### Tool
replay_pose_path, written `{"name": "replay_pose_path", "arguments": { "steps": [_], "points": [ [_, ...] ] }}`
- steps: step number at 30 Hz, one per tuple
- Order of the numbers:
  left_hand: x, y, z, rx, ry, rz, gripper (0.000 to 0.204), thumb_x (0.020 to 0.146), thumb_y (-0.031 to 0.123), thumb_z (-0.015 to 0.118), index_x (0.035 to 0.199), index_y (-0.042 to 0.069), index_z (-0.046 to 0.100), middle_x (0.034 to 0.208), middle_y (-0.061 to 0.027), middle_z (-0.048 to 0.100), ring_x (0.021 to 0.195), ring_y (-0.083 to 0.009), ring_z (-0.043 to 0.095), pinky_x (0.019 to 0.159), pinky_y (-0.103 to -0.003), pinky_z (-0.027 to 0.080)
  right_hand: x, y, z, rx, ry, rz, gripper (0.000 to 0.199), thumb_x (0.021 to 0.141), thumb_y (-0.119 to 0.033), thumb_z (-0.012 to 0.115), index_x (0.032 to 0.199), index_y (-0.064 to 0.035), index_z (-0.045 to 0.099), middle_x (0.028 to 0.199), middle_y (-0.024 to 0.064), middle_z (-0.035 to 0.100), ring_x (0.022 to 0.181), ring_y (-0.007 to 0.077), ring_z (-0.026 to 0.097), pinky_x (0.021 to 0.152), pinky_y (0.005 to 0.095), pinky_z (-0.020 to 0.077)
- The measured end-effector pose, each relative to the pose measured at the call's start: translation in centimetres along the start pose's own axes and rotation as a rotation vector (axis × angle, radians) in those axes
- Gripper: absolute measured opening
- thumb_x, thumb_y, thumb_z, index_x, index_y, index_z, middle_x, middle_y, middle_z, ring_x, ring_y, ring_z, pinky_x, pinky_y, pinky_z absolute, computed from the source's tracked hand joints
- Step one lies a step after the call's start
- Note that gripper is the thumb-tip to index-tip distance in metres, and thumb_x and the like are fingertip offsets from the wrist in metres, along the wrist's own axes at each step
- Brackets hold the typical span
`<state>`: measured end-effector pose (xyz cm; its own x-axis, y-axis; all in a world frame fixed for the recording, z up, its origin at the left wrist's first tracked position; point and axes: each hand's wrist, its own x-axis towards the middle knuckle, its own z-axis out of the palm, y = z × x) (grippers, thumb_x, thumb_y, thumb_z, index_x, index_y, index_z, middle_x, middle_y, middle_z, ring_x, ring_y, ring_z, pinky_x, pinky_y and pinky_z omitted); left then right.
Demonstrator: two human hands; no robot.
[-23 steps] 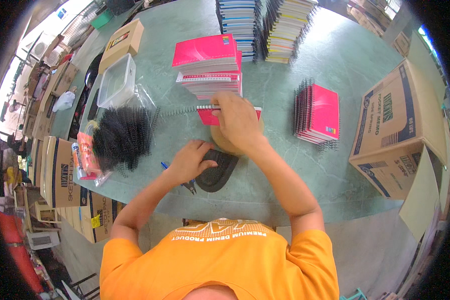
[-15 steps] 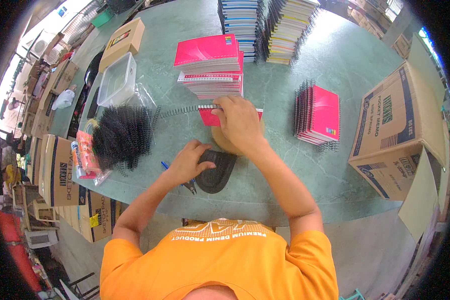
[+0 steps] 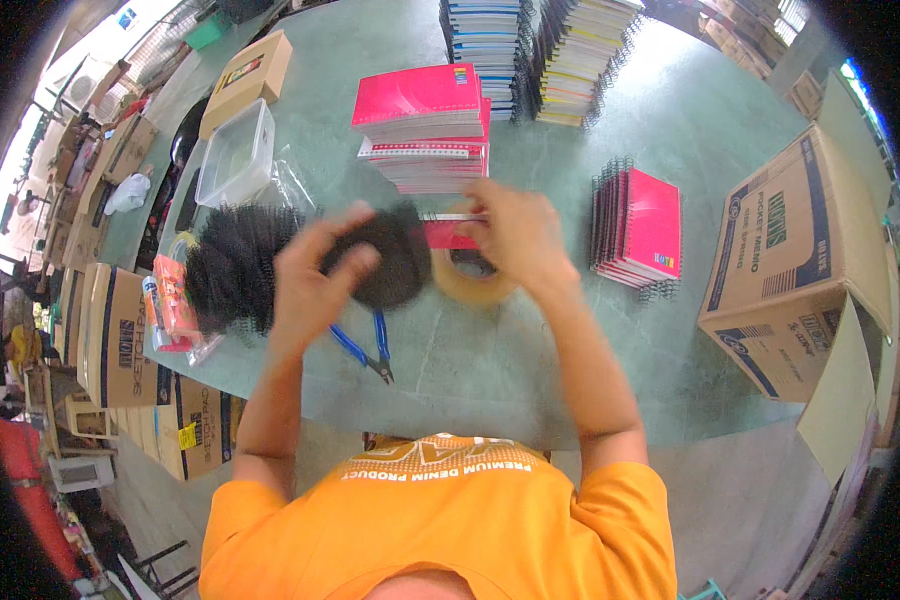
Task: The person binds notebooks by manually threading a spiral wire through the pre-punched holes of a notebook, repeating this process for multiple notebooks.
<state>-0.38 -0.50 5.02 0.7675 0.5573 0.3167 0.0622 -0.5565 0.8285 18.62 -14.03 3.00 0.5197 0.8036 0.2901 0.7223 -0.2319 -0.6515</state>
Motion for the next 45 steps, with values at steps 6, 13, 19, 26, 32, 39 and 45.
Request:
{"name": "replay_pose_path", "arguments": {
  "steps": [6,13,19,26,32,39,45],
  "points": [
    [0.5,-0.8,1.5,0.373,-0.383,0.121,0.041,0.075,0.004,0.066,0.115,0.01,0.061,0.105,-0.0137,0.064,0.092,-0.0276,0.062,0.083,-0.034,0.048,-1.4,4.6,0.0,0.768,-0.114,0.289,0.024,0.077,-0.006,0.071,0.098,0.0035,0.065,0.089,0.0046,0.067,0.078,0.0089,0.06,0.07,0.0238,0.0503],
    [0.4,-0.2,2.1,0.352,-0.156,0.007,0.037,0.074,0.005,0.068,0.11,0.006,0.062,0.102,-0.0116,0.065,0.087,-0.0236,0.064,0.078,-0.029,0.049,-2.0,5.3,3.3,0.983,0.045,0.208,0.022,0.079,-0.004,0.069,0.1,0.0011,0.066,0.092,0.0054,0.067,0.081,0.0106,0.061,0.074,0.0253,0.0513],
    [1.7,-0.4,1.5,0.268,-0.001,0.277,0.037,0.075,0.004,0.067,0.112,0.006,0.062,0.098,-0.0116,0.066,0.084,-0.0222,0.063,0.075,-0.029,0.049,-2.0,5.1,3.5,0.98,0.042,0.168,0.022,0.08,-0.003,0.066,0.102,0.0006,0.066,0.095,0.0056,0.067,0.083,0.0108,0.061,0.075,0.0244,0.0506],
    [2.5,1.1,2.0,0.176,0.088,0.237,0.041,0.077,0.004,0.066,0.117,0.01,0.061,0.093,-0.0124,0.063,0.082,-0.0246,0.063,0.075,-0.03,0.048,-2.1,4.6,3.2,0.98,0.031,0.155,0.024,0.081,-0.003,0.065,0.104,0.0007,0.064,0.096,0.0061,0.067,0.084,0.0113,0.062,0.077,0.0253,0.0512],
    [3.8,1.5,2.3,0.038,0.217,0.305,0.041,0.077,0.004,0.066,0.117,0.014,0.061,0.093,-0.0155,0.062,0.082,-0.0272,0.062,0.075,-0.031,0.049,-2.5,5.1,3.3,0.966,-0.015,0.136,0.025,0.083,-0.002,0.062,0.108,0.0016,0.062,0.097,0.0051,0.067,0.086,0.01,0.061,0.078,0.0257,0.0498],
    [3.6,2.5,3.4,0.05,0.075,0.188,0.038,0.078,0.003,0.064,0.115,0.009,0.062,0.097,-0.0141,0.064,0.085,-0.0245,0.063,0.078,-0.032,0.049,-2.5,6.1,3.6,0.877,-0.072,0.042,0.026,0.085,0.0,0.058,0.111,0.0036,0.06,0.1,0.0038,0.065,0.09,0.0093,0.059,0.081,0.0248,0.0481],
    [3.3,2.1,4.4,0.167,-0.105,0.296,0.032,0.081,0.01,0.062,0.113,0.013,0.062,0.098,-0.015,0.062,0.089,-0.0298,0.062,0.078,-0.035,0.049,-2.5,5.7,3.4,0.948,-0.1,0.091,0.024,0.085,0.001,0.057,0.109,0.0045,0.061,0.099,0.0028,0.065,0.09,0.0085,0.059,0.083,0.0244,0.0466]
  ]
}}
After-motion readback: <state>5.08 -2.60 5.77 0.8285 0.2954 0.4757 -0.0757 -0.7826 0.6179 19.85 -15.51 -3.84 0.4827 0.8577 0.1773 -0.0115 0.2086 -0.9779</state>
